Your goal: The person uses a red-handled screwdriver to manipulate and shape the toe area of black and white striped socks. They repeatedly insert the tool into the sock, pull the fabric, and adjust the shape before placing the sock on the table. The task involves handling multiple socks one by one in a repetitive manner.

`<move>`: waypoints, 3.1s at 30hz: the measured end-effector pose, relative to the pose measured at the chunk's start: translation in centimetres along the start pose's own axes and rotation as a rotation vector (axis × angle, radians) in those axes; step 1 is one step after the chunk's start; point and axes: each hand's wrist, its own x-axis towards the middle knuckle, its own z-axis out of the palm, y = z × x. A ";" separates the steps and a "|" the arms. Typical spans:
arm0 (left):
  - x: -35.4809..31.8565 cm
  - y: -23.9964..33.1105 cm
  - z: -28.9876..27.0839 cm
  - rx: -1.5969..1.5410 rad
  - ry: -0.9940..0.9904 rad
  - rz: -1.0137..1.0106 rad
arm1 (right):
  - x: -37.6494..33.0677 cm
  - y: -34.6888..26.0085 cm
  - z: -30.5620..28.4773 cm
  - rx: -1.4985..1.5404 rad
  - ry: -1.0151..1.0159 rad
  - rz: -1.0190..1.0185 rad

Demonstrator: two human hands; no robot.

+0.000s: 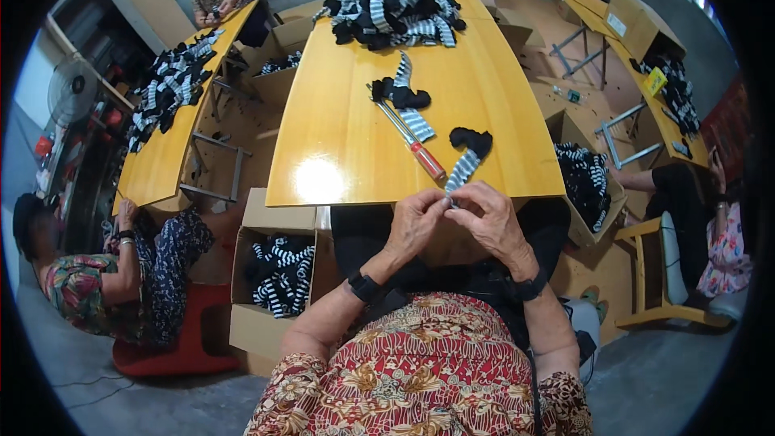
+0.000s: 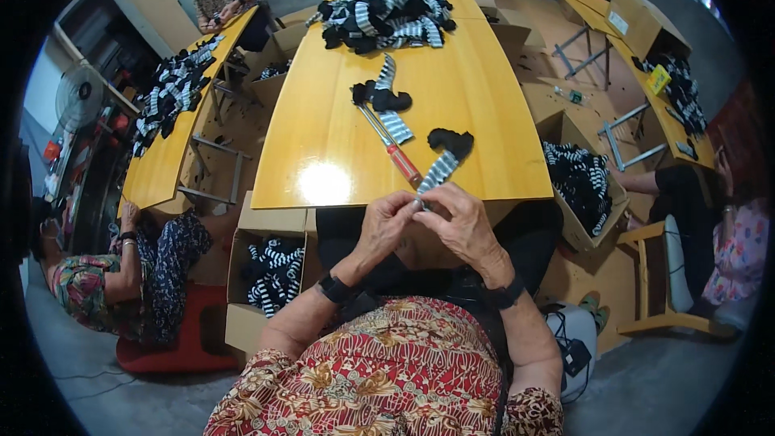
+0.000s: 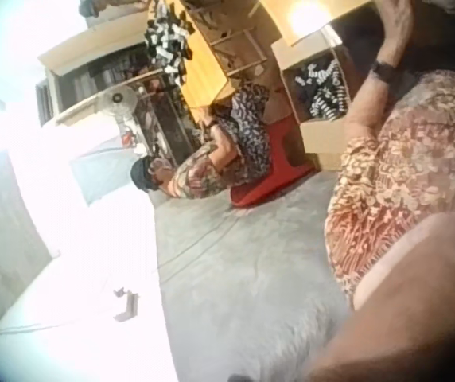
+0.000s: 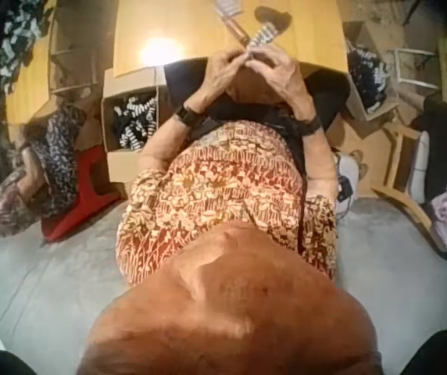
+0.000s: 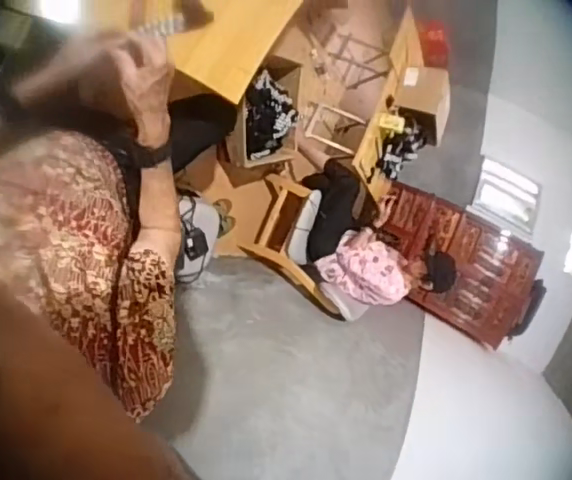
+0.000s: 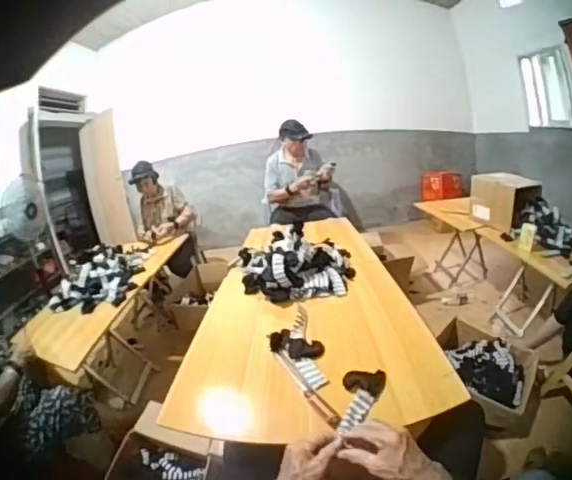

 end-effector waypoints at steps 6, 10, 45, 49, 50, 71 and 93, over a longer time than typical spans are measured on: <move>0.0 2.0 0.4 0.403 0.013 0.223 | -0.4 0.5 -0.3 -0.078 0.023 0.055; 0.2 2.4 0.7 0.477 -0.006 0.287 | -0.7 1.2 -0.1 -0.066 0.076 0.078; 2.6 2.3 2.0 0.318 0.076 0.191 | -1.5 3.3 0.9 0.370 0.246 0.291; 1.6 4.2 2.8 0.329 0.071 0.256 | -1.5 1.8 0.3 0.123 0.259 0.149; 1.5 4.3 2.8 0.345 0.060 0.273 | -1.6 1.6 0.1 0.083 0.250 0.134; 2.6 1.8 4.1 0.128 -0.082 0.232 | -2.1 3.2 -1.6 0.072 0.307 0.146; 1.9 1.9 4.4 -0.177 -0.002 -0.212 | -3.5 4.9 0.5 0.959 0.278 0.436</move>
